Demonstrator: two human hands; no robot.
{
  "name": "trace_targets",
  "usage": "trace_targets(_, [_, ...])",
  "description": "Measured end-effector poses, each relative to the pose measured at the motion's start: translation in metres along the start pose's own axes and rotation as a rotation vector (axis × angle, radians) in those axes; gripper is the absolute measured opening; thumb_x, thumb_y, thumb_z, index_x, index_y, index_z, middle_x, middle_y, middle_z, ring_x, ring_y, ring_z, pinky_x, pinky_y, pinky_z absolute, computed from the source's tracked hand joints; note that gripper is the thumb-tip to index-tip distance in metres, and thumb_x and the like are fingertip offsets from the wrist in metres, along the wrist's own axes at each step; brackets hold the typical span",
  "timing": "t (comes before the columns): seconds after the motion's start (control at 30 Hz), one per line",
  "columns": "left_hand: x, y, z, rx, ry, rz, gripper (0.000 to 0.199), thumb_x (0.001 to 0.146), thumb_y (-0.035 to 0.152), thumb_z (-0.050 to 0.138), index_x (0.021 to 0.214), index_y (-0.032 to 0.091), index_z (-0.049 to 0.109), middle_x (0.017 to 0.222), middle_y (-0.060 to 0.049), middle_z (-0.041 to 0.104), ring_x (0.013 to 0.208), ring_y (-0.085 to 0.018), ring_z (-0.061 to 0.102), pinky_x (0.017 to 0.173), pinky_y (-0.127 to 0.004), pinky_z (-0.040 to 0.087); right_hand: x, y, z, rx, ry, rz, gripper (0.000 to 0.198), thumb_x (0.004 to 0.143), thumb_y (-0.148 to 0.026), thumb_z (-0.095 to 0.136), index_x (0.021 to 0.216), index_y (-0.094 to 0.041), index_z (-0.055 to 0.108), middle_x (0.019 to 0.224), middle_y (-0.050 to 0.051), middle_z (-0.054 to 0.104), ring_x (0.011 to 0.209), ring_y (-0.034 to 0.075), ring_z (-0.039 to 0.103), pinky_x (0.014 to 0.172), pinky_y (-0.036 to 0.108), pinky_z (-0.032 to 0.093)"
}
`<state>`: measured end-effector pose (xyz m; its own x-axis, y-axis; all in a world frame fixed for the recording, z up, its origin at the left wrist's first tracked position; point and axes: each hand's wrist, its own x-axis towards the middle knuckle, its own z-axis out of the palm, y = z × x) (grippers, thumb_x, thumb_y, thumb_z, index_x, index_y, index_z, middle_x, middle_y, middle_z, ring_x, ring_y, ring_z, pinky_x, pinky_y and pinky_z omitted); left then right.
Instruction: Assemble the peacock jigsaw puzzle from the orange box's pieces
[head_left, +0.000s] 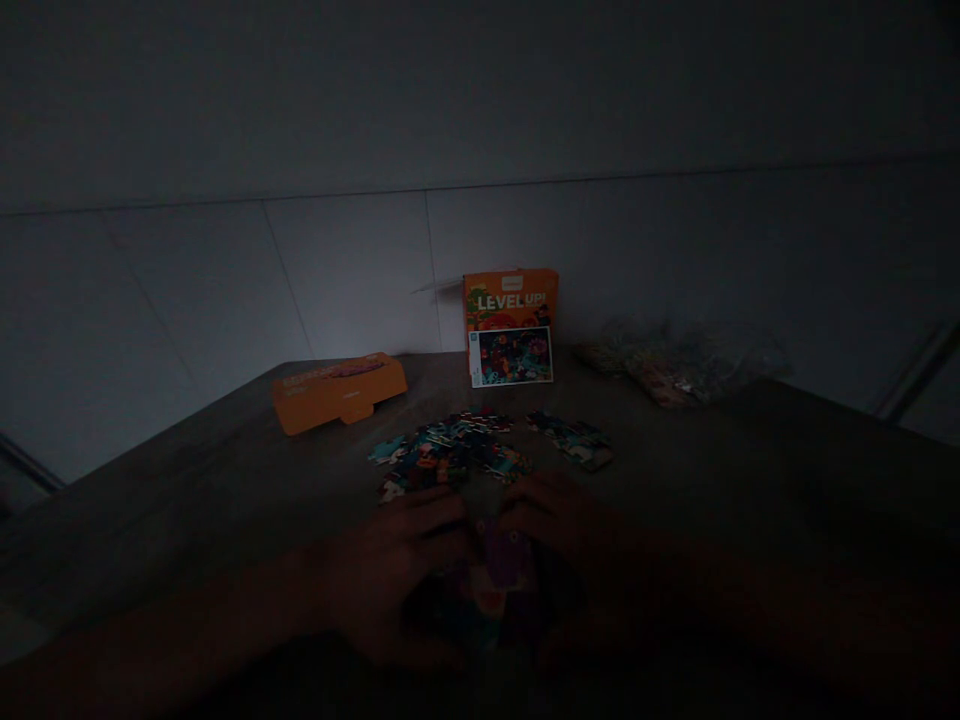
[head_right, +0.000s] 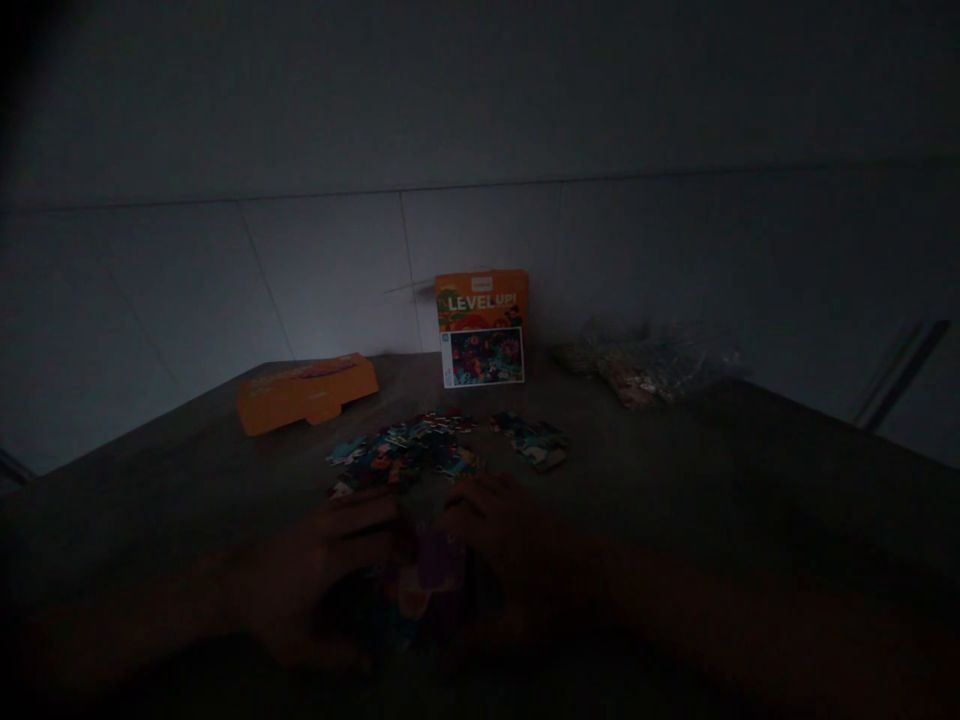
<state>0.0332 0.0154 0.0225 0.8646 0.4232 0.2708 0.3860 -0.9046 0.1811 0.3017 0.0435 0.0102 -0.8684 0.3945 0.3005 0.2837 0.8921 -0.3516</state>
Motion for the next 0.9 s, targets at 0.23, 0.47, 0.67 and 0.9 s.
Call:
trace_targets(0.23, [-0.0012, -0.0036, 0.0058, 0.032, 0.014, -0.031, 0.058, 0.068, 0.058, 0.076, 0.109, 0.019, 0.062, 0.1, -0.007, 0.061, 0.086, -0.023, 0.058, 0.076, -0.035, 0.049, -0.0009, -0.0002, -0.0004, 0.044, -0.025, 0.052, 0.082, 0.063, -0.066, 0.08, 0.125, -0.017, 0.058, 0.125, 0.015, 0.053, 0.113, 0.032, 0.05, 0.095, 0.049, 0.046])
trace_targets(0.47, [0.0007, -0.0022, 0.0051, 0.018, 0.039, -0.021, 0.06, 0.062, 0.053, 0.082, 0.107, 0.019, 0.062, 0.1, -0.006, 0.064, 0.085, -0.024, 0.06, 0.073, -0.036, 0.051, -0.0006, 0.0002, -0.0003, 0.059, -0.047, 0.091, 0.088, 0.058, -0.068, 0.081, 0.127, -0.018, 0.058, 0.126, 0.015, 0.052, 0.113, 0.032, 0.05, 0.097, 0.048, 0.045])
trace_targets(0.67, [0.0007, -0.0029, 0.0051, 0.016, 0.035, 0.0, 0.057, 0.066, 0.053, 0.08, 0.107, 0.018, 0.062, 0.102, -0.008, 0.064, 0.086, -0.024, 0.061, 0.074, -0.038, 0.052, 0.0009, -0.0026, -0.0022, 0.063, -0.032, 0.087, 0.088, 0.059, -0.068, 0.08, 0.126, -0.016, 0.059, 0.125, 0.015, 0.053, 0.113, 0.031, 0.05, 0.098, 0.048, 0.045])
trace_targets(0.9, [-0.0003, -0.0044, 0.0062, 0.011, 0.013, -0.028, 0.057, 0.069, 0.056, 0.076, 0.111, 0.021, 0.061, 0.105, -0.006, 0.064, 0.091, -0.023, 0.06, 0.081, -0.035, 0.051, 0.0014, 0.0031, -0.0013, 0.105, -0.064, 0.08, 0.092, 0.056, -0.07, 0.081, 0.128, -0.017, 0.058, 0.126, 0.015, 0.052, 0.114, 0.033, 0.05, 0.097, 0.049, 0.045])
